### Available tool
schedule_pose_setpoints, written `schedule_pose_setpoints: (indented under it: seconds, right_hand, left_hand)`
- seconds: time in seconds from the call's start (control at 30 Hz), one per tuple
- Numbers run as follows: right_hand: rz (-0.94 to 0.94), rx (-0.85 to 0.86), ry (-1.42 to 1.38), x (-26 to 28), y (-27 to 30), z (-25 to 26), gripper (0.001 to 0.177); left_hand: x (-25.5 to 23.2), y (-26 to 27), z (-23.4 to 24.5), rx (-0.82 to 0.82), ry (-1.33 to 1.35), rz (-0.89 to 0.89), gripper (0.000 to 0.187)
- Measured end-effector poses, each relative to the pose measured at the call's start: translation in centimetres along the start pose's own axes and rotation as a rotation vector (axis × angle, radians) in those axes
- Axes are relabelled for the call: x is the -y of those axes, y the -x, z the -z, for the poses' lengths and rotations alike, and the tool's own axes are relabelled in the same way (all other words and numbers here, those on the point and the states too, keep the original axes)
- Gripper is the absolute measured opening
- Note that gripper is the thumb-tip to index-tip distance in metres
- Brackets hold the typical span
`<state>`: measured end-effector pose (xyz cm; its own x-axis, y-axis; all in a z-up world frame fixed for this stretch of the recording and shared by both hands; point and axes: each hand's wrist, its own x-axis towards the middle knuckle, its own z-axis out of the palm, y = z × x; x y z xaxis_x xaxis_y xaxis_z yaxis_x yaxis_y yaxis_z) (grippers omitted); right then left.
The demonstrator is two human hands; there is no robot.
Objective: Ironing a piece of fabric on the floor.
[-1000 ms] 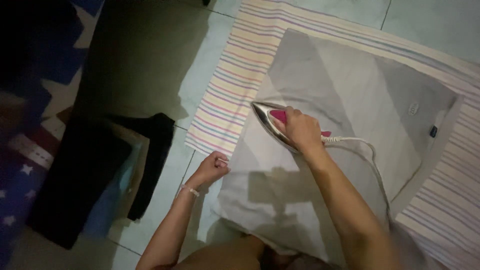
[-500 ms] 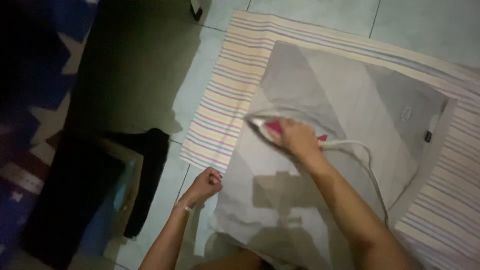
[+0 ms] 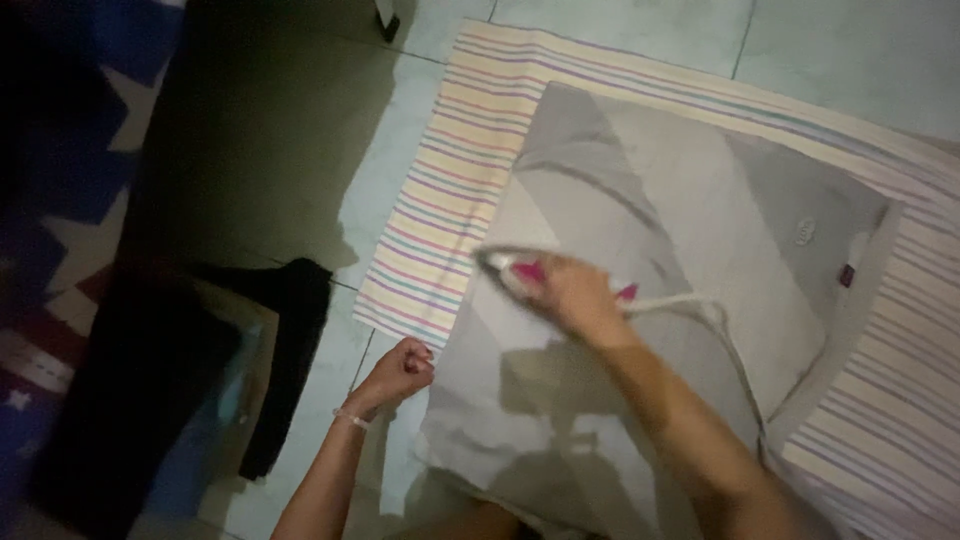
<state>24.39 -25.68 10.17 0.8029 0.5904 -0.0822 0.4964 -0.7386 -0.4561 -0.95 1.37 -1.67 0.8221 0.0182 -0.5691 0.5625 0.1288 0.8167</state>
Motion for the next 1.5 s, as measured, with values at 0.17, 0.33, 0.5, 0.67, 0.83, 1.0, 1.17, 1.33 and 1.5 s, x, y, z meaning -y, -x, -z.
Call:
schedule_pose_setpoints:
  seconds: [0.17,0.33,0.5,0.67,0.83,1.0,1.17,1.33,1.5]
  right_hand:
    - [0.105,0.057,0.138,0.5,5.3,-5.6,0.069]
    - [-0.32,0.114,0.131,-0.4,5.2,1.5,0.065]
    - [-0.526,-0.113,0.048,-10.9,8.1,2.8,0.061]
    - [-0.778,-0.269,0.078,-20.6,15.3,7.7,0.058]
    - [-0.995,-0.232,0.191,-27.1,19.8,11.4,0.061]
    - [-0.94,-0.105,0.191,-26.6,20.6,11.6,0.059]
    - [-0.668,0.017,0.24,-22.8,20.7,9.7,0.059]
    - [-0.84,-0.112,0.204,-29.9,22.0,10.5,0.063]
    - [-0.985,-0.178,0.286,-38.0,26.3,13.1,0.071]
  left_hand:
    - [-1.3,-2.5,-1.4,-0.466,-0.547,-0.158,0.037]
    - [-12.4,-5.3,-11.4,-0.468,-1.05,-0.582,0.062]
    - [-8.1,-10.9,-14.8,-0.353,-1.221,-0.666,0.083]
    - [-7.5,-11.3,-14.4,-0.365,-1.317,-0.623,0.082]
    - [-7.4,-10.8,-14.3,-0.389,-1.341,-0.591,0.08]
    - [-7.2,-11.0,-14.2,-0.387,-1.328,-0.597,0.078]
    - [-7.6,-10.7,-14.0,-0.389,-1.326,-0.615,0.077]
    - [-7.5,-10.2,-13.5,-0.386,-1.331,-0.59,0.077]
    - [-7.3,-10.0,-12.9,-0.442,-1.31,-0.605,0.076]
